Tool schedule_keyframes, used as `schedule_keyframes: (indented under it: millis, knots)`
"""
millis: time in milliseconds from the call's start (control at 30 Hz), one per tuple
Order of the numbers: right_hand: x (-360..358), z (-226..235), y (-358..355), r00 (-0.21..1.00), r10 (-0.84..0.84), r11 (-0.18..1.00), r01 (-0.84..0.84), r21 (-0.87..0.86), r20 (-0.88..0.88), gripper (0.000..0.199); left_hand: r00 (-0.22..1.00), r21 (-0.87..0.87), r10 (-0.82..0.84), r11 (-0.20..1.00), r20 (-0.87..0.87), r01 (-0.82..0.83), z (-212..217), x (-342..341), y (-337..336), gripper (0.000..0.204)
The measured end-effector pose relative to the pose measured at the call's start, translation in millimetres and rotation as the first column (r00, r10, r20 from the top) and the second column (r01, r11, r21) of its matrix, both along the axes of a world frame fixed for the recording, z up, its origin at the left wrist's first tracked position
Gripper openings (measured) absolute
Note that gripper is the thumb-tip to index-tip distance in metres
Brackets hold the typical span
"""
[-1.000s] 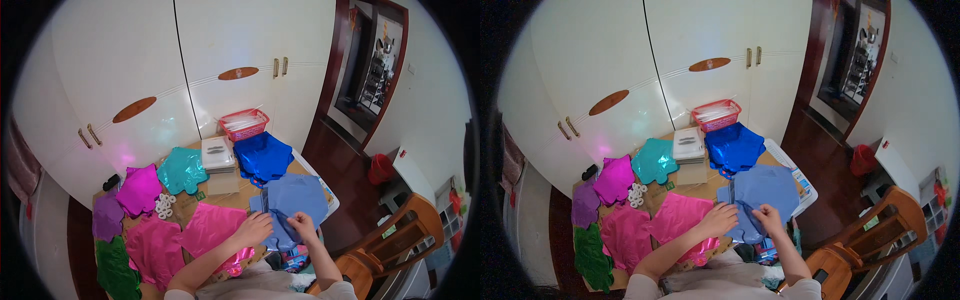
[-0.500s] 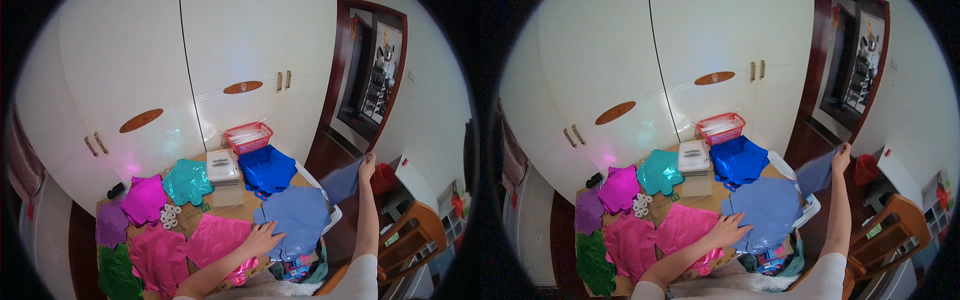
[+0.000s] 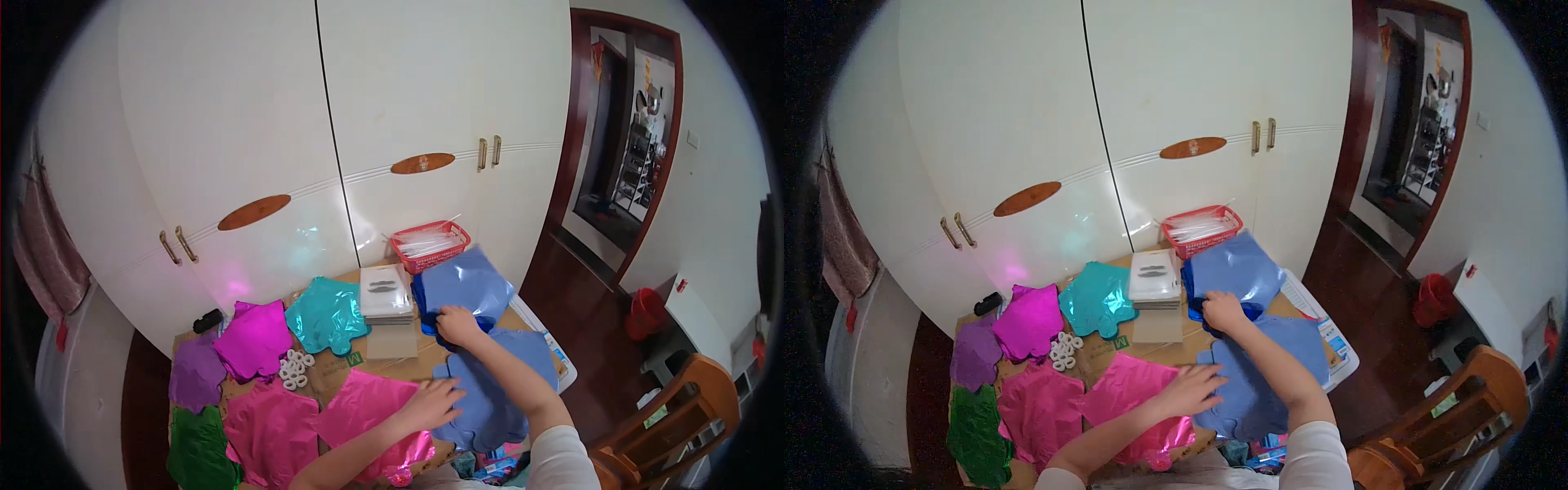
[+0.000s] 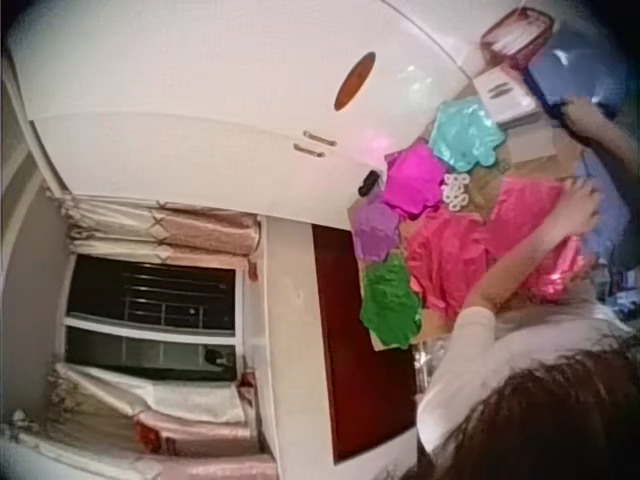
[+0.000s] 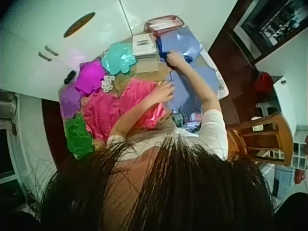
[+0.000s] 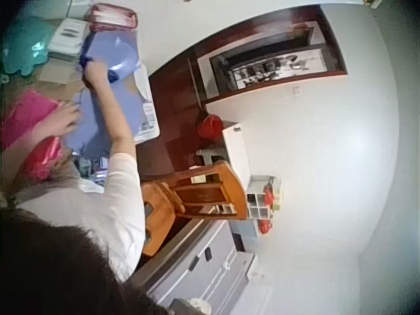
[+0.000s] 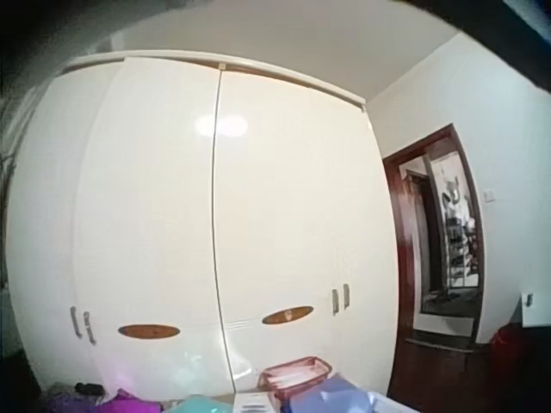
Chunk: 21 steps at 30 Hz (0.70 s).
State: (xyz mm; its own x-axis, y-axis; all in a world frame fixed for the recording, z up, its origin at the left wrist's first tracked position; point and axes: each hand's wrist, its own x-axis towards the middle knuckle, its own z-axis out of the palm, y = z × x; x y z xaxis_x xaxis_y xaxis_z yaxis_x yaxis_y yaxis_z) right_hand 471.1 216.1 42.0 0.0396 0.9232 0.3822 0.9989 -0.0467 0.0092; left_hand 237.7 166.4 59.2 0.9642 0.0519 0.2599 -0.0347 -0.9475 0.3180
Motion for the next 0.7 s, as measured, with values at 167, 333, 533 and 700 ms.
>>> schedule_keyframes:
  millis: [167, 333, 533, 700]
  knots:
    - [13, -10, 4, 0.884, -0.158, 0.977, 0.203, 0.057, -0.441, 0.022, 0.970, 0.019, 0.236, 0.972, -0.067, -0.235, 30, 18, 65, 0.046]
    - [28, -1, 4, 0.541, -0.220, 0.952, 0.300, -0.059, -0.812, 0.023, 0.930, 0.027, 0.318, 0.944, 0.185, -0.329, 9, 64, 120, 0.052]
    - [53, -10, 4, 0.054, -0.055, 0.973, 0.225, -0.042, -0.997, 0.027, 0.950, 0.206, 0.290, 0.929, 0.118, -0.309, -21, 111, 133, 0.050]
    - [110, -3, -9, -0.235, -0.182, 0.879, 0.396, -0.265, -0.955, 0.014, 0.942, 0.334, 0.320, 0.903, -0.103, -0.271, -21, 118, 133, 0.041]
